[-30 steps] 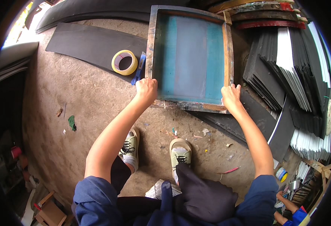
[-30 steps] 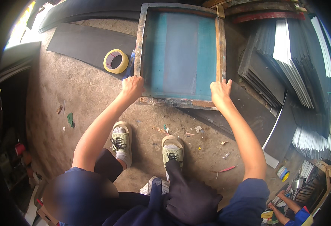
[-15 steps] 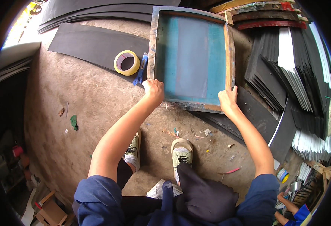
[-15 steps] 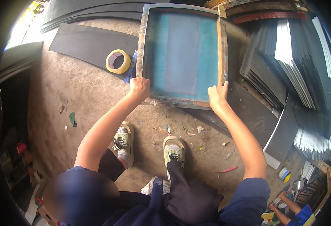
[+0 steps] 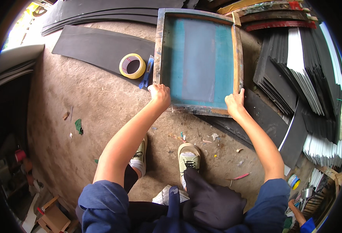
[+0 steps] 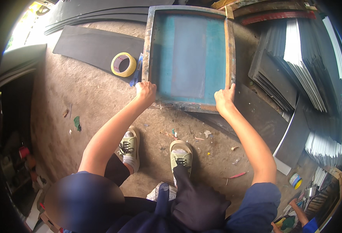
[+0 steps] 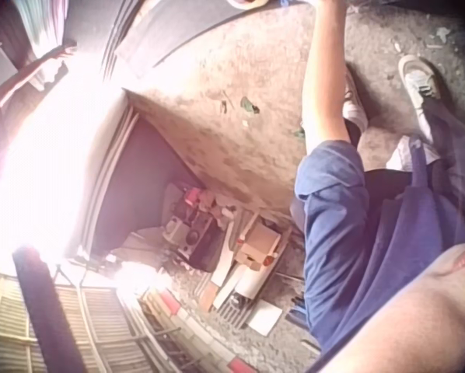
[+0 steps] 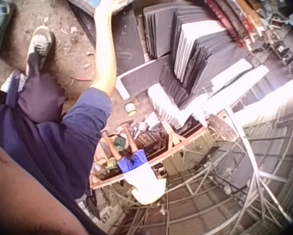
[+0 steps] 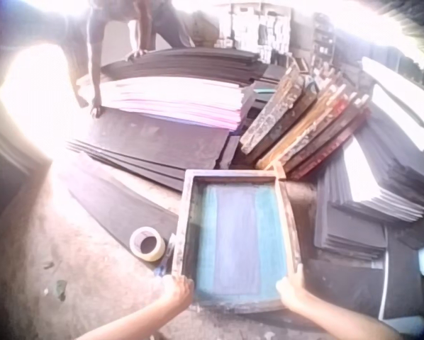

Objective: The person sits on the floor and applies masking tape to the edges of a wooden frame with a teal screen. They repeatedly tear tape, press it onto the frame edges, and smooth it down by hand.

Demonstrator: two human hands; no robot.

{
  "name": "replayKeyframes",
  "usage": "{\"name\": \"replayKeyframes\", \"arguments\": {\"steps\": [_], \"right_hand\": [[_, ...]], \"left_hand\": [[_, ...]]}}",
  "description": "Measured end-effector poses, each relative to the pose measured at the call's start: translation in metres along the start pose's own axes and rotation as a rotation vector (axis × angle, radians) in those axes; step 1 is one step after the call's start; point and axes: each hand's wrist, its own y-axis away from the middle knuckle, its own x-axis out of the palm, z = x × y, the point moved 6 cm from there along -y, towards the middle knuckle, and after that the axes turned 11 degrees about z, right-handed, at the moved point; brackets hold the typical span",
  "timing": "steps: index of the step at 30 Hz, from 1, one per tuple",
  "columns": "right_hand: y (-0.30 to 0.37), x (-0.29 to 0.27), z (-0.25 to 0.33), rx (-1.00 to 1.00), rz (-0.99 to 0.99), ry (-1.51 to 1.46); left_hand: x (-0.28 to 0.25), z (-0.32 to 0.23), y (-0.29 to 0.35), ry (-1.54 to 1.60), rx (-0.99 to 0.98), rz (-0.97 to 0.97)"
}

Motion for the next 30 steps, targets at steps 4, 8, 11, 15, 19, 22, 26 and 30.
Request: {"name": "replayKeyframes", "arguments": {"steps": [4,8,11,15,19,22,26,30], "right_hand": [[-0.001,0.0,0.001,-0.02,0.029,0.004],[-0.003,0.001,0.001,-0.012,0.069,0.02],[-0.007,0.003,0.001,-0.016,0.089,0.019],[-0.009,0.006,0.001,-0.014,0.1,0.046],[-0.009,0.009,0.002,-0.018,0.108,0.05],[-0.007,0.009,0.003,-0.028,0.114,0.112],[-0.007,0.016,-0.002,0.026,0.026,0.155],[-0.003,0.007,0.0,-0.047,-0.097,-0.012]], "left_hand": [[0.002,0.003,0.0,0.009,-0.018,0.024],[0.011,0.008,-0.006,0.03,0.004,0.039],[0.016,0.006,-0.007,-0.043,0.034,0.003],[0.01,0.002,-0.004,-0.159,-0.028,-0.04],[0.005,0.002,-0.006,-0.153,-0.004,0.116],[0.003,0.004,-0.004,-0.144,-0.02,0.157],[-0.005,0.002,-0.007,-0.059,-0.094,0.284],[0.008,0.008,-0.012,-0.017,-0.229,0.384]]}}
